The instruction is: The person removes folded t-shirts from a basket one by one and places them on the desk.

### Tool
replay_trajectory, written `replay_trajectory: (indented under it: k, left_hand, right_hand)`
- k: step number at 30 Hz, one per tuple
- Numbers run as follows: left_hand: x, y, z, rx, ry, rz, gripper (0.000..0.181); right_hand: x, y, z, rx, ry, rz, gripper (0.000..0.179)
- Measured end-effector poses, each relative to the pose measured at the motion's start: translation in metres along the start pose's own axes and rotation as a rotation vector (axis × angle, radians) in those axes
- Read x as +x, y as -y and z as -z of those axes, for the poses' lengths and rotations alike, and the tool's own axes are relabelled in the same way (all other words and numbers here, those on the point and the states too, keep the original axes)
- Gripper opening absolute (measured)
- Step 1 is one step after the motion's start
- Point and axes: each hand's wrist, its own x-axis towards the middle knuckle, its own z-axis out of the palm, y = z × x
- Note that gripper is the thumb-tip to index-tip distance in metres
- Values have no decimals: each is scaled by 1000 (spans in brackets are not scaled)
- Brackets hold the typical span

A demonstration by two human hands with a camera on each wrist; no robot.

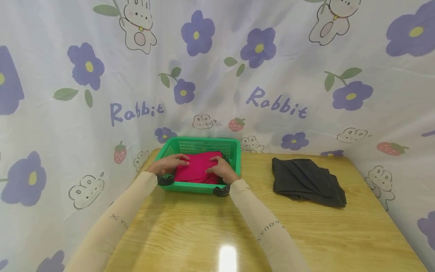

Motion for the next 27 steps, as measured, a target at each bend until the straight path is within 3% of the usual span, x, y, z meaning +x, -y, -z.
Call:
replay_trajectory:
  k: [5, 13, 16, 23, 27]
  left_hand:
    - [2, -1, -4, -47, 3, 12, 47]
    - [-2, -2, -1, 34, -85, -33, 40]
    - [-3, -3, 2, 48, -102, -32, 38]
    - [-7, -4, 3, 123, -87, 12, 36]
    - [-10, -7, 1, 155, -66, 33, 35]
  right_hand:
    - [1, -1, -2, -2, -11, -5, 50]
    - [4, 0, -3, 5, -85, 49, 43]
    - [5, 0, -2, 74, -106, 67, 45]
    - [7, -1, 1, 362, -71, 29, 46]
    - [6, 0, 2, 378, -68, 26, 46]
